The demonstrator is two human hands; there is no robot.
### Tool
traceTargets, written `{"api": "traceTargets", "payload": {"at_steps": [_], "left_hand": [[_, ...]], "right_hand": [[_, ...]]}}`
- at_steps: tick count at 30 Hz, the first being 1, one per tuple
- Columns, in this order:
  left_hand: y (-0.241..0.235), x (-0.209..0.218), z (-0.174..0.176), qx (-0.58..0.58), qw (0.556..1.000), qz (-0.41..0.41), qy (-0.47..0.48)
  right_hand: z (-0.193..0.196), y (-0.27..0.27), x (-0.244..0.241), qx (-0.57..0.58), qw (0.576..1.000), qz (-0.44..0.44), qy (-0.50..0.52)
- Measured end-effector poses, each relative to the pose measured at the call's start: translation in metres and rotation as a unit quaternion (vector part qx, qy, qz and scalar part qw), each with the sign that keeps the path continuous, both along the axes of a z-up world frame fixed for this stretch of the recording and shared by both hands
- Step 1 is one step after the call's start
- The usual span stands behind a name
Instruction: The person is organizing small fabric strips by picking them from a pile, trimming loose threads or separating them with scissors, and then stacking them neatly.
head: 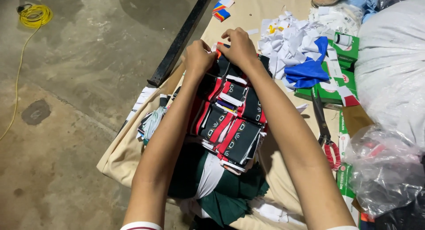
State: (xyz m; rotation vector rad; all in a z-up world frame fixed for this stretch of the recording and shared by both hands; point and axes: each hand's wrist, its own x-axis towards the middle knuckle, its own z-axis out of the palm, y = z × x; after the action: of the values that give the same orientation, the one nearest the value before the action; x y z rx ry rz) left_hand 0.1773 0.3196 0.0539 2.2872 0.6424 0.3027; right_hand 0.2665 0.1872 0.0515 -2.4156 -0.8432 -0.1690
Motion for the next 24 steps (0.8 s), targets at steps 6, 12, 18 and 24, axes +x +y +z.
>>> {"api": "traceTargets", "payload": {"at_steps": [6, 12, 18, 24], "left_hand": [[-0.065, -0.039, 0.029, 0.141, 0.980, -0.024, -0.140], [-0.213, -0.126, 0.046, 0.104, 0.933, -0.254, -0.234], [-0.331, -0.136, -0.074, 0.135, 0.931, -0.333, -0.057], [-0.346, -0.119, -0.123, 0.156, 0.919, -0.363, -0.015]], "right_hand": [[0.047, -0.072, -0.064, 0.158, 0.986, 0.023, -0.038], [0.007, -0.256, -0.158, 0.080, 0.993, -0.084, -0.004], [-0.029, -0.329, -0.236, -0.088, 0.982, -0.153, 0.070], [-0.089, -0.339, -0.244, -0.162, 0.968, -0.172, -0.090]]}}
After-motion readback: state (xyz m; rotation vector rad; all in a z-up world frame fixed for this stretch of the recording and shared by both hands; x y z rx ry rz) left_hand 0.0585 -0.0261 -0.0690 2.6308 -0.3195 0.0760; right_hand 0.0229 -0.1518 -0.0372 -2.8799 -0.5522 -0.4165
